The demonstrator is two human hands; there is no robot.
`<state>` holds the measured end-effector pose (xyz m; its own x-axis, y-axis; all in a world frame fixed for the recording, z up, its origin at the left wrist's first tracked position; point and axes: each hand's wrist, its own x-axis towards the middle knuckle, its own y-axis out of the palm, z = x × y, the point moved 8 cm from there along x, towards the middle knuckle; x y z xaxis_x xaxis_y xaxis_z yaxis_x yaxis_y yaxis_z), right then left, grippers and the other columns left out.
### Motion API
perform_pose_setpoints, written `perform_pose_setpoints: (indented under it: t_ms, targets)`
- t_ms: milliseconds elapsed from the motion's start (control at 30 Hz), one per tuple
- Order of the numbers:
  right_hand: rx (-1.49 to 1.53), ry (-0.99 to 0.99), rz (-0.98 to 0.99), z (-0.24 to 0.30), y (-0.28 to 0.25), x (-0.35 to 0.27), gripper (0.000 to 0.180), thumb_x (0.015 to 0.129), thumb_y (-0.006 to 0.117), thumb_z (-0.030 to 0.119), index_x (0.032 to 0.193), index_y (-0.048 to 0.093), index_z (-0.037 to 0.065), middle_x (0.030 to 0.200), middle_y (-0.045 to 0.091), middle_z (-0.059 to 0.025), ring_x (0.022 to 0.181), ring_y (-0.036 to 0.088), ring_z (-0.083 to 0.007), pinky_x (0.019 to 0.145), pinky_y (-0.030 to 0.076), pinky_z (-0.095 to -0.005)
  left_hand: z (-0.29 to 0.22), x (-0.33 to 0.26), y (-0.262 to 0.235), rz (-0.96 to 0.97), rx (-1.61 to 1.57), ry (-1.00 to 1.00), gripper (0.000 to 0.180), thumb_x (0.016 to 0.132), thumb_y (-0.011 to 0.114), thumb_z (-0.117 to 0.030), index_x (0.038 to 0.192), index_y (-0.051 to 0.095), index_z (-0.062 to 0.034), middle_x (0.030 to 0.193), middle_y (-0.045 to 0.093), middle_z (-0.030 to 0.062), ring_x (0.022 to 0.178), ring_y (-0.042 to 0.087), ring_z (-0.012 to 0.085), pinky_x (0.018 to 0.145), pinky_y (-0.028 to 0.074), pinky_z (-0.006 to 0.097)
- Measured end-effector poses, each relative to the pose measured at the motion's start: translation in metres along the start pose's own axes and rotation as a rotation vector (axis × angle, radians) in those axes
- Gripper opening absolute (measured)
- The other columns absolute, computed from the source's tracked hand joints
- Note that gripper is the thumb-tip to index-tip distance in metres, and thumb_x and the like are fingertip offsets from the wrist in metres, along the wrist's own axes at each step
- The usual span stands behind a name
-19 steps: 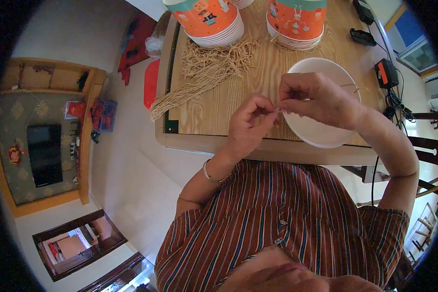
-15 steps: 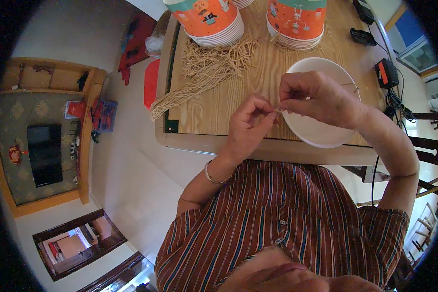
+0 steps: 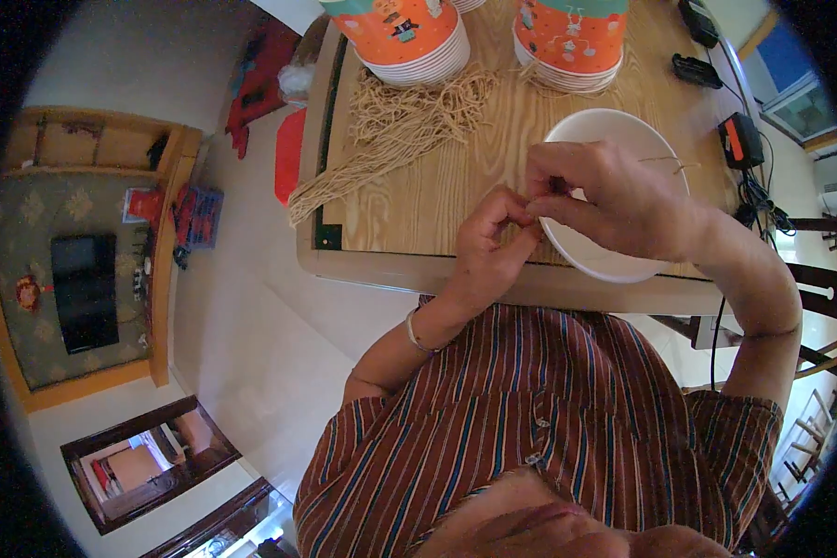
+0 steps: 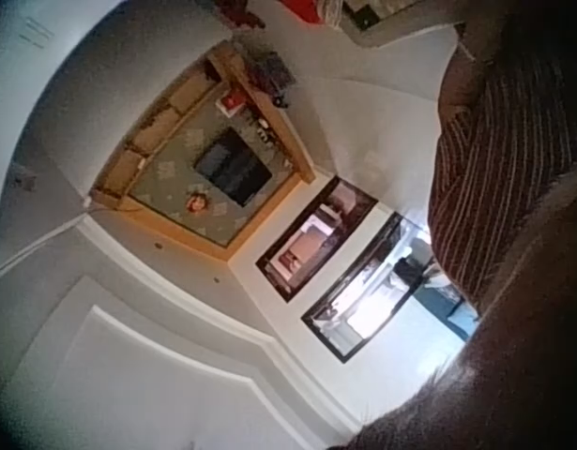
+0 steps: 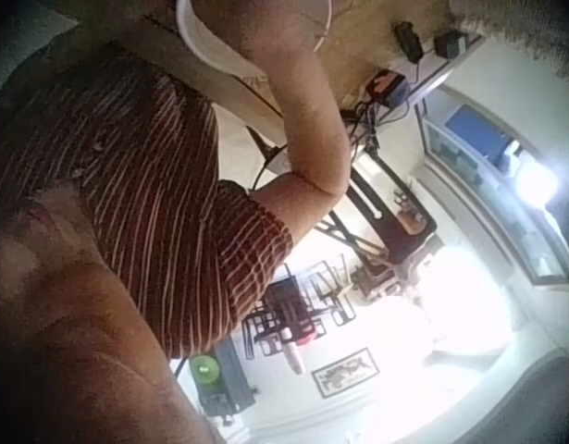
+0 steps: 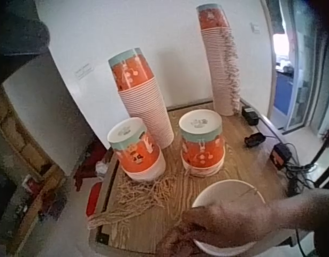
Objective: Threading and tying straw-like material into paper bowls.
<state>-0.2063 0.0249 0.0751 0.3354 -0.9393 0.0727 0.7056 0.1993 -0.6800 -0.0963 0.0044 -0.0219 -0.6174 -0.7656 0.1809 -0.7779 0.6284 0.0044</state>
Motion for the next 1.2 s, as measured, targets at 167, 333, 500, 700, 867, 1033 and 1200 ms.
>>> perform_pose_setpoints:
  t_ms: [167,333,500,700,867,1033,1200]
  targets:
    - [0.108,-0.069,-0.077,0.006,-0.001,-0.001,0.016,0.088,0.063,0.016,0.089,0.055,0.002,0.077,0.064,-0.0176,0.074,0.063,-0.0381,0.065,0.049,-0.044,0.007,0.002,-0.002,-0.014,-0.031,-0.018,0.012,0.079,0.06,0.005,0.084,0.053,-0.0019,0.085,0.054,0.004,0.082,0.054,0.0125,0.076,0.044,0.025]
    - [0.074,0.01,-0.106,-0.007,-0.006,0.001,0.013,0.085,0.065,0.007,0.086,0.054,0.001,0.073,0.056,-0.0092,0.066,0.054,-0.0217,0.062,0.045,-0.0334,0.008,0.004,-0.005,0.021,0.066,-0.135,0.018,0.084,0.065,0.001,0.098,0.055,-0.0021,0.091,0.057,0.0039,0.086,0.055,0.0105,0.08,0.047,0.026]
    - [0.042,0.072,-0.081,-0.013,-0.007,0.004,0.014,0.085,0.066,0.008,0.086,0.054,0.001,0.072,0.055,-0.0064,0.065,0.052,-0.0157,0.062,0.045,-0.0309,-0.007,0.005,-0.009,-0.009,-0.042,-0.091,0.019,0.087,0.065,-0.001,0.103,0.055,-0.0012,0.096,0.057,0.0032,0.088,0.055,0.0094,0.081,0.048,0.025]
    - [0.082,0.078,-0.096,-0.017,-0.009,0.004,0.013,0.087,0.066,0.008,0.087,0.054,0.001,0.072,0.055,-0.0037,0.067,0.05,-0.011,0.062,0.044,-0.0285,-0.003,0.005,-0.006,0.005,-0.02,-0.036,0.015,0.088,0.063,0.0,0.102,0.056,-0.0008,0.096,0.056,0.0031,0.087,0.055,0.009,0.079,0.048,0.024]
    - [0.099,0.051,-0.104,-0.014,-0.009,0.004,0.025,0.089,0.064,0.025,0.087,0.057,0.001,0.073,0.063,-0.0151,0.066,0.061,-0.0313,0.061,0.048,-0.0407,0.0,0.006,-0.006,-0.022,-0.052,-0.096,0.011,0.088,0.064,0.0,0.097,0.058,-0.0006,0.092,0.057,0.0035,0.082,0.055,0.0096,0.077,0.047,0.024]
    - [0.128,0.051,-0.09,-0.012,-0.006,0.005,0.027,0.089,0.065,0.027,0.085,0.057,0.001,0.071,0.062,-0.0148,0.064,0.06,-0.0306,0.06,0.047,-0.0404,-0.006,0.007,-0.007,-0.028,0.044,0.037,0.011,0.085,0.064,0.002,0.093,0.058,-0.0011,0.086,0.057,0.0039,0.079,0.055,0.0108,0.074,0.046,0.025]
    - [0.153,0.084,-0.08,-0.012,-0.005,0.004,0.015,0.087,0.067,0.01,0.085,0.055,0.0,0.069,0.054,-0.0032,0.064,0.049,-0.0105,0.059,0.043,-0.0287,0.0,0.004,-0.009,-0.046,0.062,0.021,0.011,0.084,0.063,0.002,0.093,0.057,-0.0007,0.085,0.056,0.0062,0.078,0.055,0.0137,0.075,0.047,0.026]
